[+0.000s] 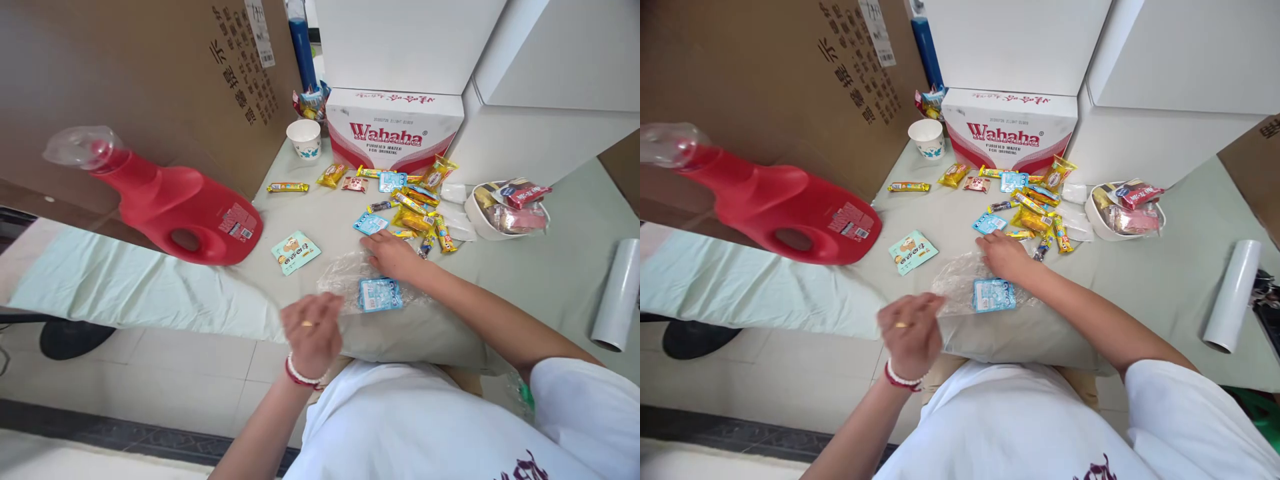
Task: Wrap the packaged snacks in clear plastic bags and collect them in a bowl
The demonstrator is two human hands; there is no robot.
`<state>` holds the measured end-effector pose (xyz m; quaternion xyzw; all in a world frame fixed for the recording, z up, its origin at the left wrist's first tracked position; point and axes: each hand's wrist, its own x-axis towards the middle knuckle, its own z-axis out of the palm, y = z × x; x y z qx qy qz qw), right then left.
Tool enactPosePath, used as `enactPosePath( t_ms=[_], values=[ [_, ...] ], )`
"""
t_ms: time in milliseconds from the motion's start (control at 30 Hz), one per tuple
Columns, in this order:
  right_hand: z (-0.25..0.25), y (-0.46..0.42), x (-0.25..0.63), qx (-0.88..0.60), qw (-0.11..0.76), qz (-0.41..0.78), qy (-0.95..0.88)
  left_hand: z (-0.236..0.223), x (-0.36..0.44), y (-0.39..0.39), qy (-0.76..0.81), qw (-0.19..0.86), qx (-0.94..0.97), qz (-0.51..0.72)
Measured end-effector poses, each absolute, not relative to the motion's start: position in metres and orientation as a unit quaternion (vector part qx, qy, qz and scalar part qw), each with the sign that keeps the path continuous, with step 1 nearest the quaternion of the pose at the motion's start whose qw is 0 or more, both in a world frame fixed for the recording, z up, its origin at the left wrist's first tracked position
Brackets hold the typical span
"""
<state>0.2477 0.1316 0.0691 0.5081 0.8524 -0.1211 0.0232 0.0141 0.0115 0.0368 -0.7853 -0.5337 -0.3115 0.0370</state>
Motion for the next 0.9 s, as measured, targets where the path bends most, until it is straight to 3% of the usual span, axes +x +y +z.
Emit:
enactPosePath(
  t_ms=[167,300,400,633,767,900],
  values=[
    [0.055,0.154,0.229,0.523,0.082,-0.140,0.837,0.032,0.060,0.022,-0.445,-0.079,-0.888,-0.088],
    [0.069,0.156,0.236,0.490,0.071,-0.169,0.852,0.015,0.066,0.033,-0.461,-0.091,-0.881,-0.046],
    [0.081,0.138,0.244,0.446,0.023,-0.153,0.882,0.010,0.065,0.029,-0.469,-0.066,-0.878,-0.070],
    [0.059,0.060,0.256,0.352,0.073,-0.127,0.925,0.006,0.059,0.021,-0.501,-0.073,-0.858,-0.091],
    [0.038,0.034,0.259,0.370,0.037,-0.102,0.923,-0.001,0.032,0.018,-0.481,-0.149,-0.836,-0.219],
    [0.033,0.025,0.257,0.395,0.026,-0.086,0.914,-0.001,0.010,0.027,-0.628,-0.148,-0.666,-0.375]
  ],
)
